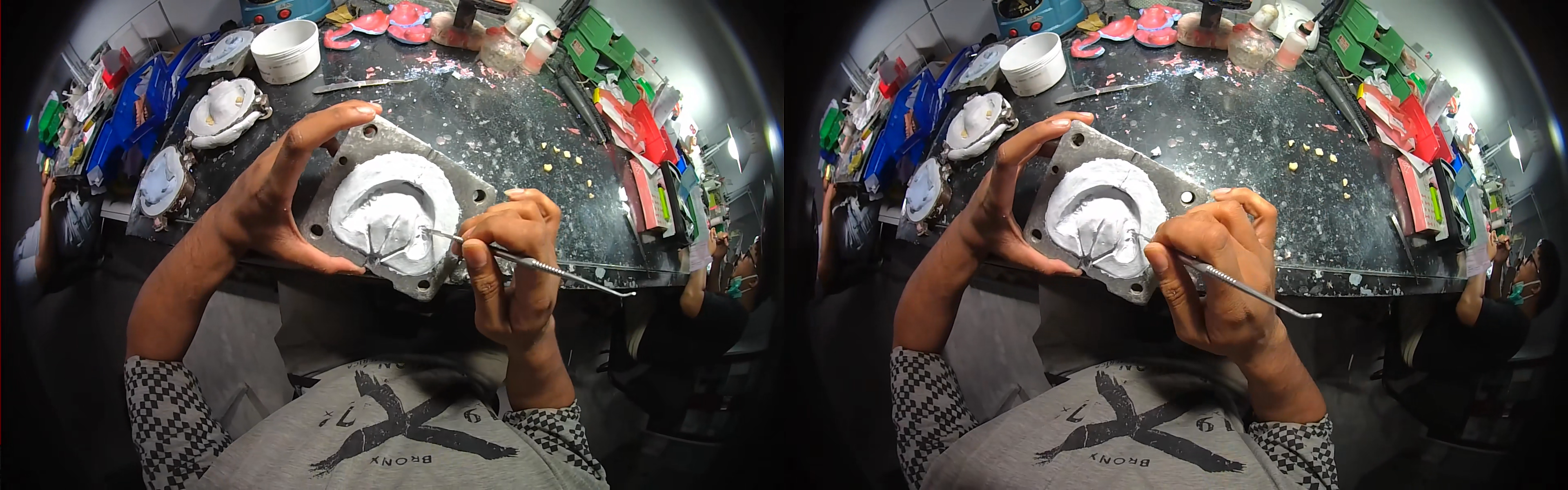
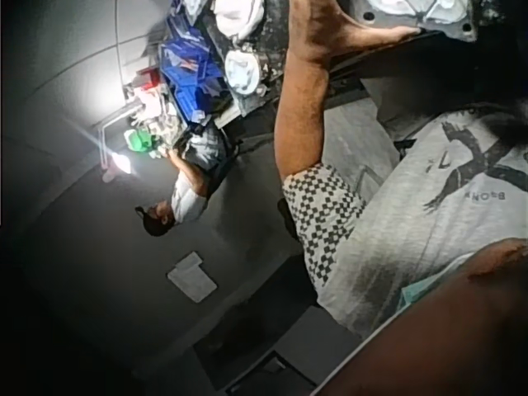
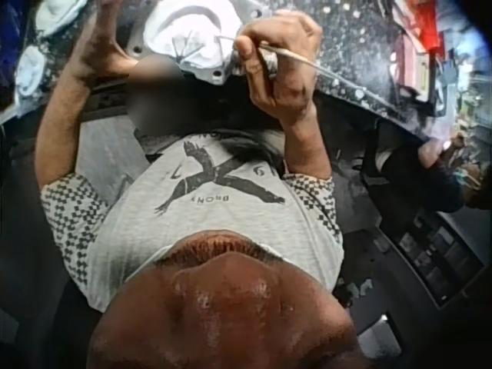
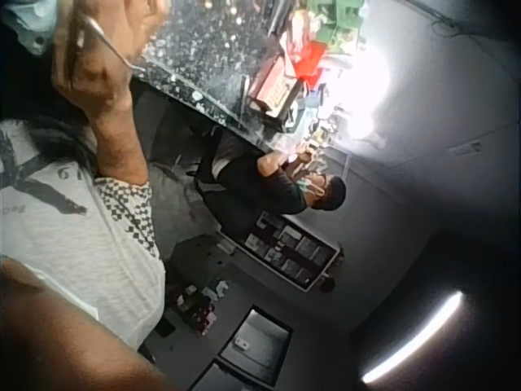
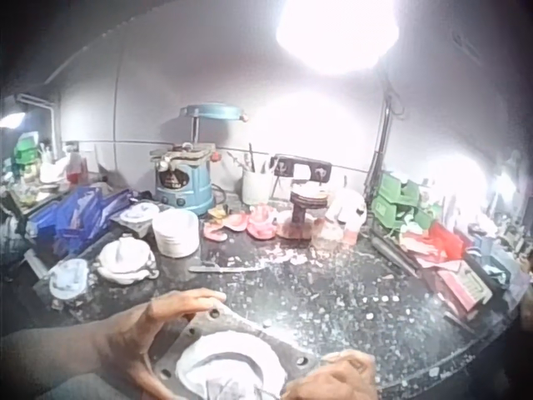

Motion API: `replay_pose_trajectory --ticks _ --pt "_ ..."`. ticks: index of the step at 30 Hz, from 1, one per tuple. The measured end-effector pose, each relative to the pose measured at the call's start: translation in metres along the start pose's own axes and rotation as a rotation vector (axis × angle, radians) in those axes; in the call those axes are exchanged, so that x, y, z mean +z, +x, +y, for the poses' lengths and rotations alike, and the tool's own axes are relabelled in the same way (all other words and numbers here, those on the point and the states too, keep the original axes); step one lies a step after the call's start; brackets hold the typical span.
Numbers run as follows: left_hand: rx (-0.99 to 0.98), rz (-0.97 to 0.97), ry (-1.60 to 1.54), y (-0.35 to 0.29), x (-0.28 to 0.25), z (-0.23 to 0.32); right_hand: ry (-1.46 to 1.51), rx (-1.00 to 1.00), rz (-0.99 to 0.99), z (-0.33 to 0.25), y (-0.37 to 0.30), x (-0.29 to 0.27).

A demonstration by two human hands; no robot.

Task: The person uses a rotary tool to polish small dental components by hand, and uses a probe to scrape the interior of a metal mold. They also sort dental pieces within a plastic container by hand.

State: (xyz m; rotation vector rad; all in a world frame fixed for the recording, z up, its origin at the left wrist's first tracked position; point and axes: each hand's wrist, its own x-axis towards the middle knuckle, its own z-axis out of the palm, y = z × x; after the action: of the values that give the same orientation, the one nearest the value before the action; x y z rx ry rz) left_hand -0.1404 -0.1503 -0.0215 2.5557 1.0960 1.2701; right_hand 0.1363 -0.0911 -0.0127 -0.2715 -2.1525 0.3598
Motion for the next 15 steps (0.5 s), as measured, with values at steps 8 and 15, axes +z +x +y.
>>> replay_pose_trajectory --ticks 8,15 --pt "-0.021 -0.009 0.021 0.001 -0.002 0.002 0.344 0.264 0.141 0.008 -0.013 0.009" --pt "-0.018 -0.003 0.004 -0.001 -0.001 -0.001 0.093 0.070 0.060 0.006 -0.006 0.006"
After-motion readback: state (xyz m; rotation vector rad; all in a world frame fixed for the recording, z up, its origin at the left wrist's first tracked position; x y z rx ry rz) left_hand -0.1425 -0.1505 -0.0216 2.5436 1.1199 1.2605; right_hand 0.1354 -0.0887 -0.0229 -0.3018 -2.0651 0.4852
